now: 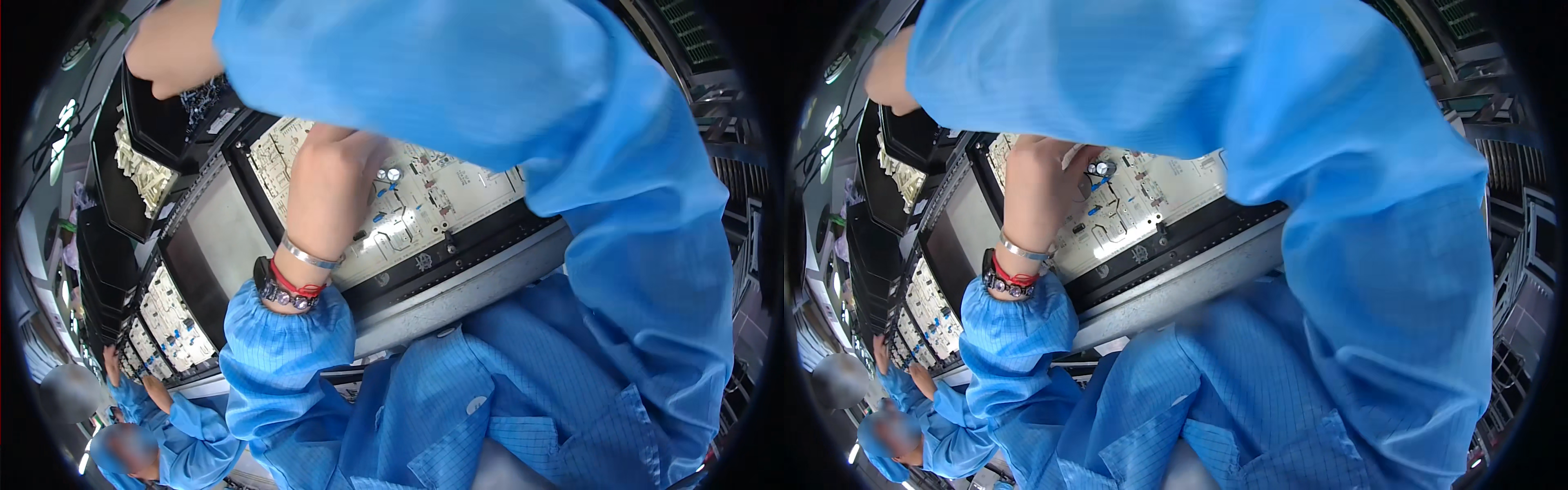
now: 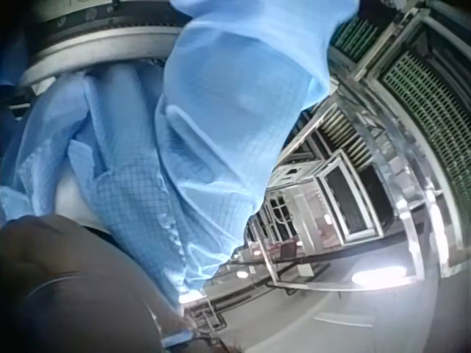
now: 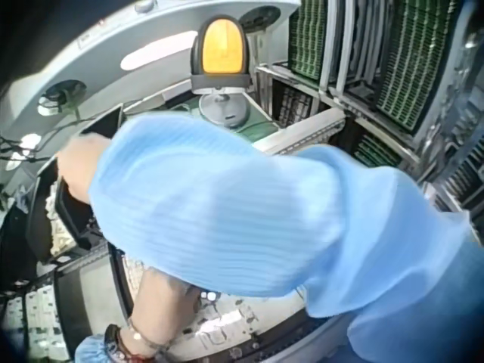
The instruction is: Manually inserting electronic components into a printed circuit board on an assembly line and scanning barcode labels.
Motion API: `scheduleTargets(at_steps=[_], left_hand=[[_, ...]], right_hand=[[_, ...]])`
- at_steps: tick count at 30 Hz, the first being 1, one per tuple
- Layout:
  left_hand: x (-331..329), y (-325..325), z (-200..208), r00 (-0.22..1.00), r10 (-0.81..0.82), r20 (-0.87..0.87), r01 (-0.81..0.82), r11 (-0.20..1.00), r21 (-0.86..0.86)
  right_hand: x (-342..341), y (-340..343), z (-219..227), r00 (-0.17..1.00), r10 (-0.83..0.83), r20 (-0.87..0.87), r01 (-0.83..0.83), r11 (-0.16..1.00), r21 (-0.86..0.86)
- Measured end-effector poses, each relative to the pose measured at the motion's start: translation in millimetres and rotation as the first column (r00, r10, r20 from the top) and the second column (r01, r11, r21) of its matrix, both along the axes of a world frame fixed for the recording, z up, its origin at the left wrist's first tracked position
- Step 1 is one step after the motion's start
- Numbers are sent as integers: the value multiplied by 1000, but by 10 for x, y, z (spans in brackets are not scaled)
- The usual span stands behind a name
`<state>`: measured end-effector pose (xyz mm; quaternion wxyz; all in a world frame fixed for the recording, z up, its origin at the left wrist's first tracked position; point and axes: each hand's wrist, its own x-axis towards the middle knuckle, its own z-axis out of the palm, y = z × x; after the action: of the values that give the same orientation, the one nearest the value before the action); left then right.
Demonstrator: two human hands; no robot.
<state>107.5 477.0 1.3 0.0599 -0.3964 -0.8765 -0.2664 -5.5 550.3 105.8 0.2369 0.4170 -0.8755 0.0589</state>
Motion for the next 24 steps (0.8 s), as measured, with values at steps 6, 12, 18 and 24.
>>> scheduleTargets(at_steps=[6, 12, 18, 24], left_hand=[[25, -290, 383, 987, 23, 159, -29, 999, 39], [-792, -1548, 544, 741, 646, -183, -558, 744, 369], [-1374, -2358, 87, 794, 602, -87, -597, 744, -301], [-1327, -2253, 207, 784, 582, -214, -620, 721, -311]], right_hand=[[831, 1064, -63, 858, 373, 353, -321, 926, -198], [1605, 1711, -928, 760, 139, 635, 74, 952, -297], [1720, 1702, -1111, 825, 123, 552, 50, 956, -288], [1718, 1674, -1147, 841, 88, 533, 81, 955, -286]])
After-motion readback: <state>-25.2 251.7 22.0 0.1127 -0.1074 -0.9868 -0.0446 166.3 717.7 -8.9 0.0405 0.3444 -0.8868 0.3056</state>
